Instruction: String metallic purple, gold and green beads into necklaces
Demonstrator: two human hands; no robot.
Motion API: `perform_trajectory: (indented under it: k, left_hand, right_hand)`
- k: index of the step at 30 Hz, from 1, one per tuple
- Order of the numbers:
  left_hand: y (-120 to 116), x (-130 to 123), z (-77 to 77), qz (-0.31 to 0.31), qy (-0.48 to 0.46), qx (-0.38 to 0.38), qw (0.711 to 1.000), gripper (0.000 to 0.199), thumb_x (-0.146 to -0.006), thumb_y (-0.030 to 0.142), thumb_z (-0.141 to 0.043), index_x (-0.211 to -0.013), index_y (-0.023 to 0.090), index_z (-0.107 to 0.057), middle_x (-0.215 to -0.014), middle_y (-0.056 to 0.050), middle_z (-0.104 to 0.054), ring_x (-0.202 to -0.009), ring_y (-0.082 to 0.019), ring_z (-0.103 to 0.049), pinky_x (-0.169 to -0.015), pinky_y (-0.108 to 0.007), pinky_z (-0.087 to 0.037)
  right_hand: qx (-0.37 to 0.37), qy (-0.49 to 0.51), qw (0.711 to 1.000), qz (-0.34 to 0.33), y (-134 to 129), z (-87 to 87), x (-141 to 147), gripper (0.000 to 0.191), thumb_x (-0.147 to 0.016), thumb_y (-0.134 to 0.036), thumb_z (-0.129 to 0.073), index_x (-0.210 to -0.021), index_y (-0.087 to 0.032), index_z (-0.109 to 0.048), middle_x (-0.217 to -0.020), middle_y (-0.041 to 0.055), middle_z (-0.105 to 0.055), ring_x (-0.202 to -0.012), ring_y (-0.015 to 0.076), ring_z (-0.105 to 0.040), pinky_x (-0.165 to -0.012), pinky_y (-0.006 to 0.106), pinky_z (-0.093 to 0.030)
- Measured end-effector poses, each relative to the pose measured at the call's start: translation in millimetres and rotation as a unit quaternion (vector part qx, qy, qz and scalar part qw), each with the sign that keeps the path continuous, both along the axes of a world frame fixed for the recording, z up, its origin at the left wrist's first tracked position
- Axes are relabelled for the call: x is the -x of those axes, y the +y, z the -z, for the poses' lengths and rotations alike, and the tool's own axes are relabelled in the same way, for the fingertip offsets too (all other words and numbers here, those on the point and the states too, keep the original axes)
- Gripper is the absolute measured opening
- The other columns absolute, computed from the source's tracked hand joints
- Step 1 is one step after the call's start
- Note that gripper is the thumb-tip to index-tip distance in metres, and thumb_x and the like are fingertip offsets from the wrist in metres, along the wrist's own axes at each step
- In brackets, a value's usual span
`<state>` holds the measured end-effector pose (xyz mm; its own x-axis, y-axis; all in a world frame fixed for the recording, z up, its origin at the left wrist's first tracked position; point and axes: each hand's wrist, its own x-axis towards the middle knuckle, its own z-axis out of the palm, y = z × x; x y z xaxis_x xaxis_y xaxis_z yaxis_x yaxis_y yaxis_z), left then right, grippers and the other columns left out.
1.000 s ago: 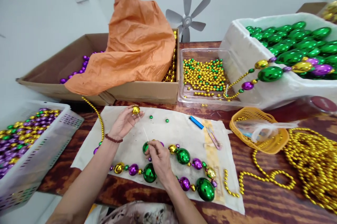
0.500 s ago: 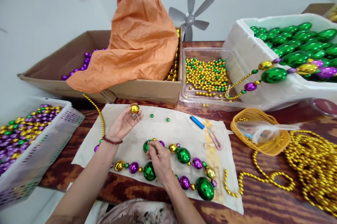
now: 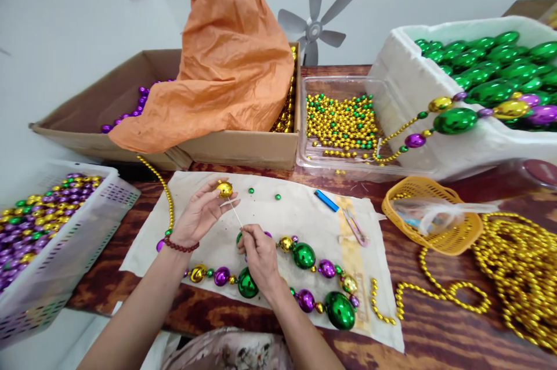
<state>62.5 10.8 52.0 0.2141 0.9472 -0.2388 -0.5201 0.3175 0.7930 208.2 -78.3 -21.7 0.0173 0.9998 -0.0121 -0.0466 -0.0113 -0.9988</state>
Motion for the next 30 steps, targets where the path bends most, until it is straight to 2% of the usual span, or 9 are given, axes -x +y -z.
perform_trajectory:
  k: [4,7,12,14,19,22,24,27,30]
  left_hand:
    - [-8,6,11.5,0.075,0.086,-0.026,0.993,0.035,-0.082,0.040,-0.078,-0.109,0.019,-0.073,-0.106,-0.008,-0.073,-0.098,-0.024,-0.071,-0.095,-0.041,-0.055]
    - [8,11,30.3,0.069,0.251,-0.084,0.962,0.043,-0.088,0.053,-0.067,-0.111,0.017,-0.072,-0.112,-0.012,-0.072,-0.101,-0.025,-0.069,-0.093,-0.039,-0.054]
    - [53,-2,69.4,0.107,0.538,-0.296,0.782,0.021,-0.086,0.021,-0.060,-0.103,0.017,-0.071,-0.108,-0.011,-0.067,-0.103,-0.025,-0.062,-0.101,-0.044,-0.048]
    - [65,-12,82.0,0.131,0.561,-0.337,0.745,0.027,-0.080,0.012,-0.059,-0.104,0.017,-0.071,-0.110,-0.012,-0.065,-0.105,-0.026,-0.059,-0.104,-0.046,-0.045]
    - [79,-25,96.4,0.115,0.507,-0.294,0.802,0.020,-0.071,0.006,-0.060,-0.083,0.019,-0.070,-0.095,-0.007,-0.064,-0.098,-0.024,-0.057,-0.104,-0.044,-0.043]
    - [79,-19,89.1,0.079,0.492,-0.259,0.828,0.015,-0.077,0.012,-0.060,-0.088,0.018,-0.068,-0.094,-0.007,-0.065,-0.089,-0.021,-0.061,-0.093,-0.041,-0.049]
    - [73,-12,76.6,0.058,0.445,-0.215,0.868,0.016,-0.086,0.023,-0.058,-0.098,0.016,-0.067,-0.097,-0.008,-0.068,-0.083,-0.019,-0.064,-0.082,-0.037,-0.053]
    - [57,0,51.3,0.036,0.223,-0.081,0.971,0.025,-0.089,0.036,-0.065,-0.103,0.015,-0.068,-0.098,-0.009,-0.071,-0.078,-0.016,-0.068,-0.075,-0.030,-0.054]
    - [41,7,29.6,0.015,0.024,0.025,0.999,0.026,-0.081,0.029,-0.079,-0.100,0.013,-0.072,-0.091,-0.007,-0.073,-0.077,-0.014,-0.070,-0.076,-0.026,-0.056]
  right_hand:
    - [-0.009,0.011,1.000,0.007,6,-4.0,4,0.020,-0.098,-0.033,-0.048,-0.096,-0.019,-0.062,-0.069,-0.0012,-0.064,-0.056,0.0097,-0.063,-0.057,0.020,-0.050]
    - [-0.010,0.024,1.000,0.015,5,-2.5,4,0.021,-0.098,-0.034,-0.048,-0.094,-0.019,-0.061,-0.069,-0.0013,-0.064,-0.056,0.0100,-0.063,-0.054,0.019,-0.049]
    - [-0.006,0.030,0.999,0.010,-1,4.1,1,0.020,-0.098,-0.033,-0.049,-0.093,-0.019,-0.062,-0.070,-0.0010,-0.064,-0.056,0.0101,-0.062,-0.055,0.020,-0.049]
    - [-0.006,0.034,0.999,0.015,-2,6.7,1,0.020,-0.098,-0.033,-0.049,-0.094,-0.019,-0.062,-0.070,-0.0008,-0.065,-0.056,0.0103,-0.061,-0.055,0.020,-0.049]
    - [-0.006,0.043,0.999,0.023,-4,13.1,1,0.019,-0.098,-0.033,-0.050,-0.097,-0.019,-0.063,-0.070,-0.0007,-0.065,-0.055,0.0104,-0.061,-0.055,0.021,-0.049]
    - [-0.005,0.048,0.999,0.024,-4,14.7,1,0.019,-0.098,-0.033,-0.050,-0.094,-0.019,-0.063,-0.069,-0.0011,-0.065,-0.055,0.0101,-0.060,-0.055,0.020,-0.049]
    - [-0.004,0.050,0.998,0.025,-4,14.1,1,0.020,-0.098,-0.034,-0.051,-0.093,-0.019,-0.063,-0.068,-0.0013,-0.064,-0.054,0.0099,-0.060,-0.054,0.020,-0.049]
    - [-0.001,0.043,0.999,0.022,-5,12.4,0,0.020,-0.098,-0.034,-0.051,-0.092,-0.019,-0.064,-0.066,-0.0013,-0.063,-0.054,0.0102,-0.060,-0.055,0.020,-0.049]
    - [-0.008,0.033,0.999,0.020,-7,12.3,-2,0.020,-0.098,-0.033,-0.051,-0.092,-0.019,-0.064,-0.065,-0.0017,-0.062,-0.053,0.0104,-0.059,-0.054,0.021,-0.049]
